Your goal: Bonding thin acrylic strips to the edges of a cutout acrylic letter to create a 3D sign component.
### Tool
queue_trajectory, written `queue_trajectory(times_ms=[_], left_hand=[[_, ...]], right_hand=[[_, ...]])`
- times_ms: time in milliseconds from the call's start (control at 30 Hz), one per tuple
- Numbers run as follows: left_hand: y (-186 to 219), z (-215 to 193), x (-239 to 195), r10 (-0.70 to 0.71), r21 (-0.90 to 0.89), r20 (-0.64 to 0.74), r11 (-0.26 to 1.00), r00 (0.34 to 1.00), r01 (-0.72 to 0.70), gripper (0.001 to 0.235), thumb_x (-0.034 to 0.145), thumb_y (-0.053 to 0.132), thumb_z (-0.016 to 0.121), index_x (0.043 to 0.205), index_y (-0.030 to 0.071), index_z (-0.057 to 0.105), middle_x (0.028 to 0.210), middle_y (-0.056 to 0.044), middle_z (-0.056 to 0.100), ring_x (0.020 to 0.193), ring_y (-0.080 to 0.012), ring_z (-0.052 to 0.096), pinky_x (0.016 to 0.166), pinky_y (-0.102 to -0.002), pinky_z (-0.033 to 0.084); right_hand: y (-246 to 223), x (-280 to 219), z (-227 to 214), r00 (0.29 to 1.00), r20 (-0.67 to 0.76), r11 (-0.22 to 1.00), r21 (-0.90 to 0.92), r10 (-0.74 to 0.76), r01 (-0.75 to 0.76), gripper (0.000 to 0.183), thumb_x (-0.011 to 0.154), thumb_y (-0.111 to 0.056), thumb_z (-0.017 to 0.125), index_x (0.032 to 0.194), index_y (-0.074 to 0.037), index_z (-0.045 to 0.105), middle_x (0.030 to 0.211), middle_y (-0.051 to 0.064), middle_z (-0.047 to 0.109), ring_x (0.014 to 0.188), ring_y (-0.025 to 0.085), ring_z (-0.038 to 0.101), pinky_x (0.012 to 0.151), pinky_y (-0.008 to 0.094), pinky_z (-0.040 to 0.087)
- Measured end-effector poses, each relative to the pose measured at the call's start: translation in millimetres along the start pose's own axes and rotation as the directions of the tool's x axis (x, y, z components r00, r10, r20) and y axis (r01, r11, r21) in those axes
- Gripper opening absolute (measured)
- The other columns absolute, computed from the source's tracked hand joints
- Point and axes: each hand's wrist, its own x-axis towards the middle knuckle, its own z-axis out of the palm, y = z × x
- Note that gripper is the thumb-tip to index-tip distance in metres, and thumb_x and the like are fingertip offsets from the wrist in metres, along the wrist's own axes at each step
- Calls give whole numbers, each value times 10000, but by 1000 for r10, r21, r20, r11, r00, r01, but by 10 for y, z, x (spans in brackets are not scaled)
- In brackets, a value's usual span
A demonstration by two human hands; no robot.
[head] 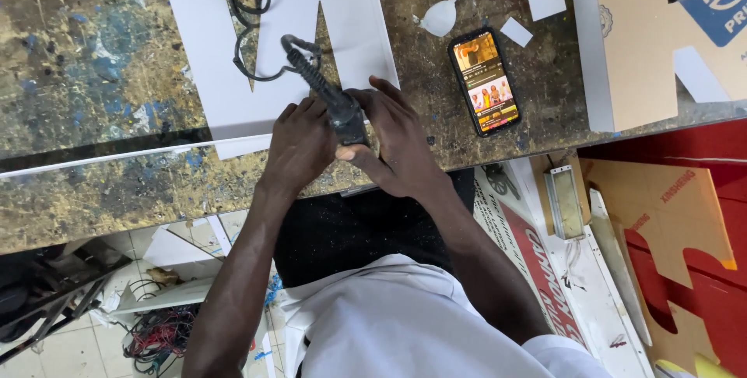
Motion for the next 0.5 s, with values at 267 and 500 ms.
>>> queue_trajectory(times_ms=[267, 500], left_hand=[[-339, -701, -259, -140, 10, 268, 990, 953, 142, 321, 1017, 102, 744, 1315, 185, 827, 1564, -83, 645, 1524, -388, 531, 1148, -511, 487], [-600, -535, -328, -53, -74, 215, 995, 975, 71, 392, 965, -41, 673, 1281, 142, 816, 1550, -129, 690, 1480, -431, 590, 1101, -567, 527]], right_hand=[[213, 60, -64, 995, -93, 987, 162, 40, -24, 512, 1114, -392, 748, 1396, 29, 670, 1145, 234, 717, 1115, 434, 756, 1099, 696, 525], [-155, 931, -559, 984, -170, 988, 152, 59, -33, 592, 1226, -544, 514, 1448, -7, 628, 1287, 157, 698, 1178, 270, 692, 1110, 489, 532]])
